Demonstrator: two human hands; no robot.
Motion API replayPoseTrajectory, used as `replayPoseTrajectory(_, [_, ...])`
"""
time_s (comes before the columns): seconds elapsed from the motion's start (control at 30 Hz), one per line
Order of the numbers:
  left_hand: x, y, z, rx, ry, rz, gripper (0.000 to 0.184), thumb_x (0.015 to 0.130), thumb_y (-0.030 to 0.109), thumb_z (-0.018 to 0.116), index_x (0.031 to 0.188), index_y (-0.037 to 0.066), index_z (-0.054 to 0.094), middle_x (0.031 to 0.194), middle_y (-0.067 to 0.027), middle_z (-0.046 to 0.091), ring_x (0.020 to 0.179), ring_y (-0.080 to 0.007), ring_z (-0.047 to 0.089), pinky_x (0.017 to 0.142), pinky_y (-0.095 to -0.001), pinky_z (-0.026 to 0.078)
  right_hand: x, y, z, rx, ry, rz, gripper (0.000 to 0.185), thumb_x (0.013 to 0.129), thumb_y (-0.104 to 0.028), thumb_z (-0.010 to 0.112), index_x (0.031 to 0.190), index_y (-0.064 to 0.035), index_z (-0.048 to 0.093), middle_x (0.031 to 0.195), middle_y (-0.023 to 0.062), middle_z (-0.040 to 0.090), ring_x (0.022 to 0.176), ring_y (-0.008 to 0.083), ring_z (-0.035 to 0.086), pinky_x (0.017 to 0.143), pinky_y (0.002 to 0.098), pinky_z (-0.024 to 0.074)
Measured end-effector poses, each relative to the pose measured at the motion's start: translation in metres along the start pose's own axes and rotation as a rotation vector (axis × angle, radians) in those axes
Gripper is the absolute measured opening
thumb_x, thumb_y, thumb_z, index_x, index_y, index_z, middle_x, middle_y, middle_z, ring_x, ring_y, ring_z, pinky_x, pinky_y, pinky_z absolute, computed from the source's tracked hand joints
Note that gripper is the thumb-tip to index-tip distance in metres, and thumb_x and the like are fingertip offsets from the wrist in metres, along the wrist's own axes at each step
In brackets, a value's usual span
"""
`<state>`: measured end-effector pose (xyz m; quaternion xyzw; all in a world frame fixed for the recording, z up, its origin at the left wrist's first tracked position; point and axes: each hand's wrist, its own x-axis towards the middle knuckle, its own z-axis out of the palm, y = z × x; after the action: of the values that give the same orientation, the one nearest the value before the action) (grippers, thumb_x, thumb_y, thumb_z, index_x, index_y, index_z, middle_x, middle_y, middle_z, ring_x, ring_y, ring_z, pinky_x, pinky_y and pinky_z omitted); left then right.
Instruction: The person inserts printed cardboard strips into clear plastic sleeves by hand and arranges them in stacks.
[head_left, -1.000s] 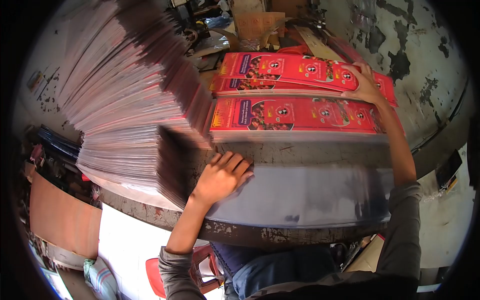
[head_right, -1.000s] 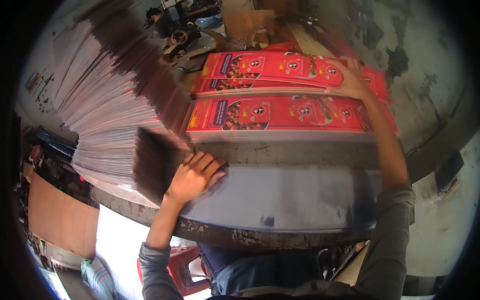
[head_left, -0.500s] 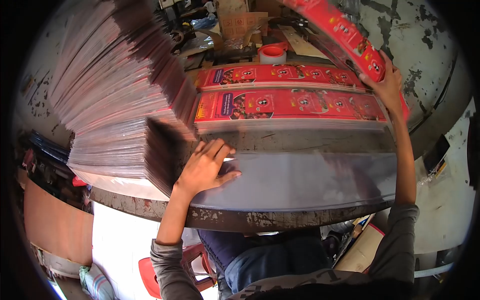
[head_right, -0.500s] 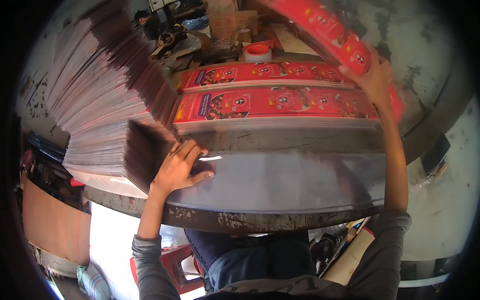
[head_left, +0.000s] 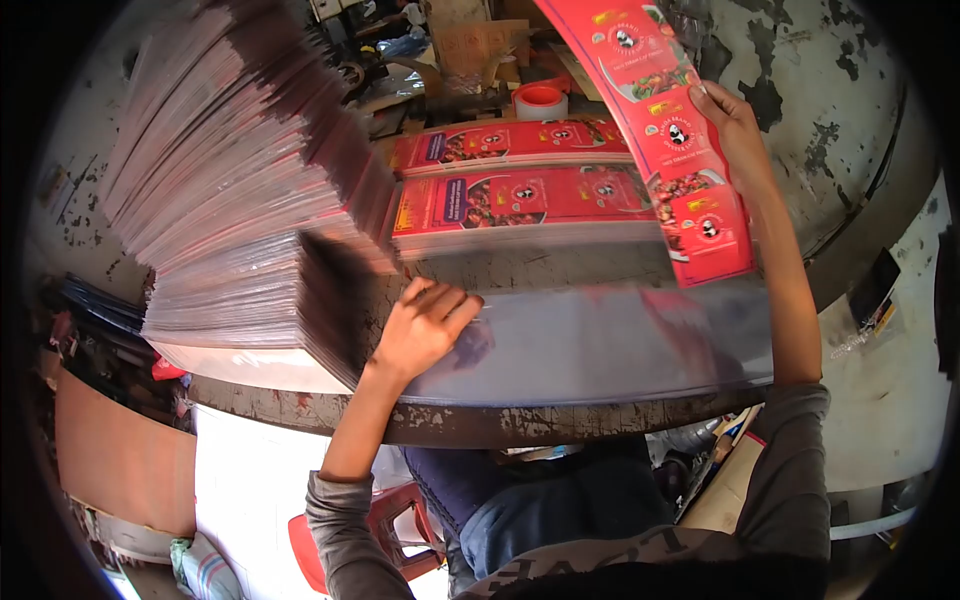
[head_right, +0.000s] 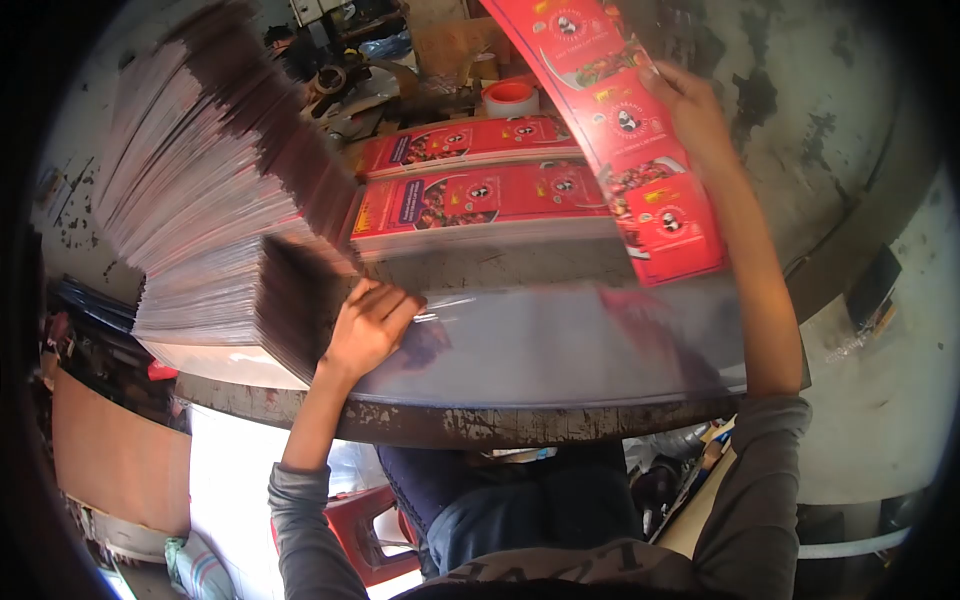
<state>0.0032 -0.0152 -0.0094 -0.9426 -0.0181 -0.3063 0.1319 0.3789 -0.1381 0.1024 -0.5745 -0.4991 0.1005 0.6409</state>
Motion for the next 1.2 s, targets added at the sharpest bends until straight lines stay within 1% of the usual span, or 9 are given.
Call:
replayPoseTrajectory(0.13, [0.005, 0.001, -0.003, 0.086, 0.020, 0.032, 0.019, 0.067, 0.009, 0.058, 0.086, 0.012, 0.056, 0.074, 0.0002, 0.053, 0.075, -0.0141, 0.057, 0.075, -0.0289, 0.041, 0.006, -0.021, 0.026, 0.169, 0.252, -0.134, 0.033, 0.092, -0.023, 0.055, 0.114, 0.0014, 0.058, 0.102, 0.0055, 0.063, 0.093, 0.0082, 0.055, 0.083, 0.0227, 0.0419])
replayPoseTrajectory(0.43, [-0.002, 0.007, -0.002, 0.197, 0.079, 0.046, 0.023, 0.066, 0.010, 0.062, 0.090, 0.012, 0.064, 0.076, 0.0019, 0.053, 0.069, -0.0128, 0.053, 0.068, -0.0305, 0.037, 0.011, -0.038, 0.097, 0.409, 0.309, -0.269, 0.026, 0.094, -0.021, 0.051, 0.108, 0.0003, 0.057, 0.099, 0.0040, 0.064, 0.086, 0.0069, 0.058, 0.077, 0.0239, 0.0472])
replayPoseTrajectory(0.5, [-0.002, 0.007, -0.002, 0.204, 0.096, 0.057, 0.023, 0.066, 0.011, 0.062, 0.089, 0.013, 0.064, 0.076, 0.0023, 0.053, 0.069, -0.0125, 0.053, 0.068, -0.0303, 0.037, 0.007, -0.043, 0.129, 0.428, 0.318, -0.390, 0.026, 0.091, -0.027, 0.057, 0.100, -0.0021, 0.060, 0.083, 0.0036, 0.062, 0.072, 0.0067, 0.054, 0.069, 0.0202, 0.0442])
replayPoseTrajectory(0.57, [-0.001, 0.008, -0.003, 0.227, 0.151, 0.060, 0.023, 0.064, 0.012, 0.063, 0.087, 0.014, 0.063, 0.077, 0.0034, 0.054, 0.068, -0.0118, 0.053, 0.069, -0.0316, 0.037, 0.000, -0.046, 0.136, 0.401, 0.203, -0.322, 0.024, 0.092, -0.022, 0.055, 0.096, 0.0011, 0.060, 0.084, 0.0029, 0.062, 0.074, 0.0061, 0.053, 0.068, 0.0216, 0.0432])
replayPoseTrajectory(0.6, [-0.001, 0.008, -0.004, 0.226, 0.149, 0.061, 0.023, 0.064, 0.012, 0.063, 0.087, 0.014, 0.063, 0.077, 0.0034, 0.054, 0.068, -0.0118, 0.053, 0.069, -0.0316, 0.037, 0.000, -0.042, 0.136, 0.395, 0.159, -0.258, 0.025, 0.094, -0.020, 0.051, 0.107, -0.0003, 0.058, 0.096, 0.0030, 0.064, 0.085, 0.0052, 0.057, 0.077, 0.0226, 0.0458])
replayPoseTrajectory(0.7, [-0.002, 0.009, -0.006, 0.245, 0.206, 0.044, 0.023, 0.062, 0.011, 0.063, 0.085, 0.014, 0.062, 0.079, 0.0039, 0.055, 0.069, -0.0113, 0.053, 0.070, -0.0333, 0.037, -0.011, -0.034, 0.142, 0.279, 0.032, -0.265, 0.026, 0.095, -0.020, 0.051, 0.108, 0.0001, 0.058, 0.095, 0.0026, 0.064, 0.085, 0.0041, 0.056, 0.077, 0.0215, 0.0447])
replayPoseTrajectory(0.73, [-0.002, 0.009, -0.006, 0.252, 0.234, 0.035, 0.023, 0.062, 0.011, 0.063, 0.084, 0.015, 0.062, 0.081, 0.0038, 0.056, 0.070, -0.0114, 0.054, 0.071, -0.0338, 0.036, -0.013, -0.030, 0.146, 0.313, 0.035, -0.283, 0.026, 0.093, -0.023, 0.052, 0.100, 0.0010, 0.059, 0.080, -0.0006, 0.061, 0.074, 0.0028, 0.050, 0.067, 0.0213, 0.0414])
replayPoseTrajectory(1.0, [-0.002, 0.008, -0.004, 0.284, 0.308, -0.072, 0.018, 0.064, 0.015, 0.060, 0.082, 0.018, 0.060, 0.084, 0.0051, 0.057, 0.070, -0.0107, 0.052, 0.072, -0.0320, 0.036, -0.036, -0.022, 0.118, 0.185, -0.095, -0.257, 0.027, 0.093, -0.023, 0.053, 0.104, 0.0016, 0.058, 0.085, 0.0004, 0.062, 0.080, 0.0040, 0.053, 0.073, 0.0213, 0.0429])
replayPoseTrajectory(1.2, [0.000, 0.007, -0.006, 0.230, 0.374, -0.167, 0.017, 0.065, 0.011, 0.066, 0.080, 0.016, 0.060, 0.070, 0.0048, 0.048, 0.061, -0.0122, 0.046, 0.062, -0.0314, 0.029, -0.062, -0.023, 0.049, -0.057, -0.199, -0.117, 0.027, 0.092, -0.020, 0.055, 0.109, 0.0005, 0.057, 0.097, 0.0022, 0.062, 0.088, 0.0047, 0.054, 0.078, 0.0215, 0.0431])
